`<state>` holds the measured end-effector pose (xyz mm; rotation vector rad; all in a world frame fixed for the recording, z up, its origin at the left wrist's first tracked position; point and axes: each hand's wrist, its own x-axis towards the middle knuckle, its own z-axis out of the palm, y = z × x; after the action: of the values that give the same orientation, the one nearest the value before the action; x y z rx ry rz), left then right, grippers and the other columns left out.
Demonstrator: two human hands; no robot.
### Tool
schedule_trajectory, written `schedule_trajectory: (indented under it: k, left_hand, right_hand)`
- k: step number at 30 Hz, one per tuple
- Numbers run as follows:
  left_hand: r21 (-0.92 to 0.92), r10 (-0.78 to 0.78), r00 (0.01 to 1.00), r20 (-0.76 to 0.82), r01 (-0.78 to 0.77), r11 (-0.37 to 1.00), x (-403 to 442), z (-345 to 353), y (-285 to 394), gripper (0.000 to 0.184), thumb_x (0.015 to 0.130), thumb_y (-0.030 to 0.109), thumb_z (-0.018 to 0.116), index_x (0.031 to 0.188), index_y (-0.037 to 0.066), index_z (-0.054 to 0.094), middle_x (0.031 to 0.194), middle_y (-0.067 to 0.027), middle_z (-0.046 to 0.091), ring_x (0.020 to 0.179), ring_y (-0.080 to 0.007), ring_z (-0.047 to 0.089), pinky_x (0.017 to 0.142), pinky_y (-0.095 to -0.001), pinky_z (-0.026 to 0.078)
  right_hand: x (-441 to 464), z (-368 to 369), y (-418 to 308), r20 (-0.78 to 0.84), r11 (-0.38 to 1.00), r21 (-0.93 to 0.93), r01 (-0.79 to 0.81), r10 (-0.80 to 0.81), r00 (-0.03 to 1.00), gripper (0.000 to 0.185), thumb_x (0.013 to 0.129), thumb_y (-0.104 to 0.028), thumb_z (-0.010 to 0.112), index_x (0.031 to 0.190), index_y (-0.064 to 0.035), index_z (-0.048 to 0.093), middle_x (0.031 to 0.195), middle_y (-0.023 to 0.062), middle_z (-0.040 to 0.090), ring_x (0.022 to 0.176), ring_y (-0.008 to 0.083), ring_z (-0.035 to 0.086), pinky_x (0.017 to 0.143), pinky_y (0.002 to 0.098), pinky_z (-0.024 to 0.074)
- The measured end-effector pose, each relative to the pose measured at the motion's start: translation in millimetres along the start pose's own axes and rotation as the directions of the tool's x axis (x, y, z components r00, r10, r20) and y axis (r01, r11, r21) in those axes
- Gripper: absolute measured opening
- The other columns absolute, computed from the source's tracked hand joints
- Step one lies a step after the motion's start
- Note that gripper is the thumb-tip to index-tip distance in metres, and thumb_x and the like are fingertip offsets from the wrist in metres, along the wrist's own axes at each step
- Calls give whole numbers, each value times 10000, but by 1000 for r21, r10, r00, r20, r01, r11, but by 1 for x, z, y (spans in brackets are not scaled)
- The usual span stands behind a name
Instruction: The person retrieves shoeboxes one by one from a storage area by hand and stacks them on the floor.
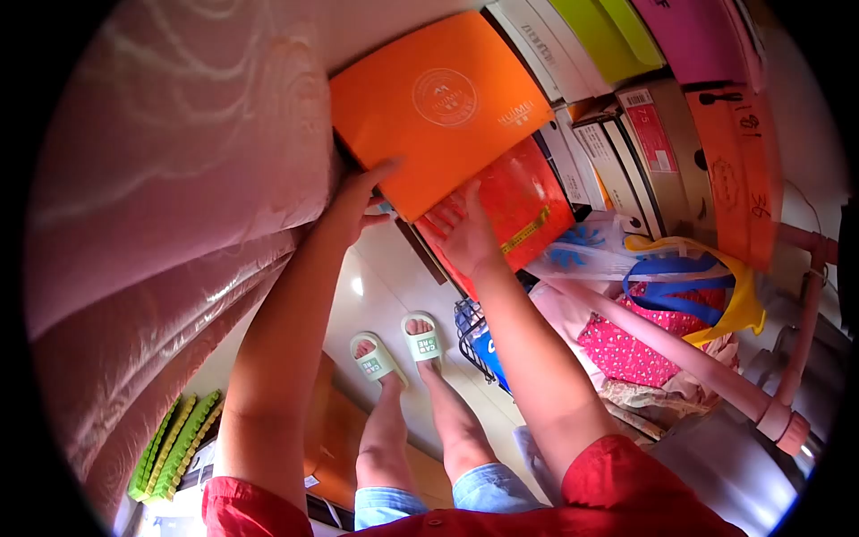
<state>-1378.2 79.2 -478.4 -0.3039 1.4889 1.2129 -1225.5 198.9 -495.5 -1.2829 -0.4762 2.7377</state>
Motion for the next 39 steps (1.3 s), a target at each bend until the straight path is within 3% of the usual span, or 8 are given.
schedule_trajectory:
  k: [5,8,12,18,29,33,35,39]
  left_hand:
    - [-473,243,970,-27,-227,851,7,-2,-68,522,799,472,610,1207,177,474,1176,0,470,1104,-181,420,918,-384,346]
    - [-497,-72,997,-15,55,866,9,24,-136,534,842,406,580,1284,156,416,1276,-25,438,1171,-220,411,987,-415,311]
    - [-274,-105,994,-13,97,957,23,81,-144,499,814,323,625,1241,156,429,1234,0,469,1138,-174,413,952,-417,307]
    - [12,115,957,-266,-116,993,9,92,-141,407,737,359,709,947,83,495,852,-12,546,749,-99,469,670,-271,369]
    - [41,138,935,-327,-132,990,7,91,-150,485,816,440,594,1033,22,480,882,-69,534,771,-136,532,666,-303,470]
    - [-347,-138,981,-138,83,934,-12,81,-141,558,824,488,538,1127,21,497,1029,-103,578,901,-224,574,794,-391,479]
    - [-750,-55,961,270,246,614,-30,76,-112,506,874,423,485,1178,18,492,1156,-120,568,1030,-262,560,903,-399,453]
    - [-763,226,832,506,310,567,-38,63,-78,423,936,310,385,1252,37,455,1295,-136,482,1159,-293,488,987,-441,398]
  right_hand:
    - [-19,-63,8,-537,923,-378,78,-287,793,574,818,-430,626,1200,-40,449,1087,100,527,1034,165,484,910,310,381]
    - [-12,-150,50,-648,844,-507,173,-506,570,472,804,-367,653,1113,-39,514,946,68,573,908,123,494,779,262,400]
    - [-29,-153,40,-745,989,-146,35,-133,654,473,754,-452,684,1069,-128,546,932,25,569,826,131,477,739,307,359]
    - [-61,-159,16,-603,996,-86,-8,-46,797,734,756,-651,552,1238,-109,436,1199,114,465,1092,248,443,960,420,306]
    - [-93,-135,3,-361,984,139,115,-58,931,724,704,-623,643,1203,-145,425,1144,93,438,1103,268,412,920,479,344]
    - [-115,-121,-4,-456,958,256,129,2,890,672,757,-591,610,1139,-60,456,1122,110,475,1033,260,472,910,431,371]
    - [-133,-89,-23,-162,934,145,326,-303,939,578,865,-505,499,1183,-25,455,1138,144,508,1083,275,470,990,417,318]
    - [-144,-36,-69,196,915,133,381,-401,895,516,936,-394,412,1289,-19,396,1194,159,510,1117,265,483,988,406,340]
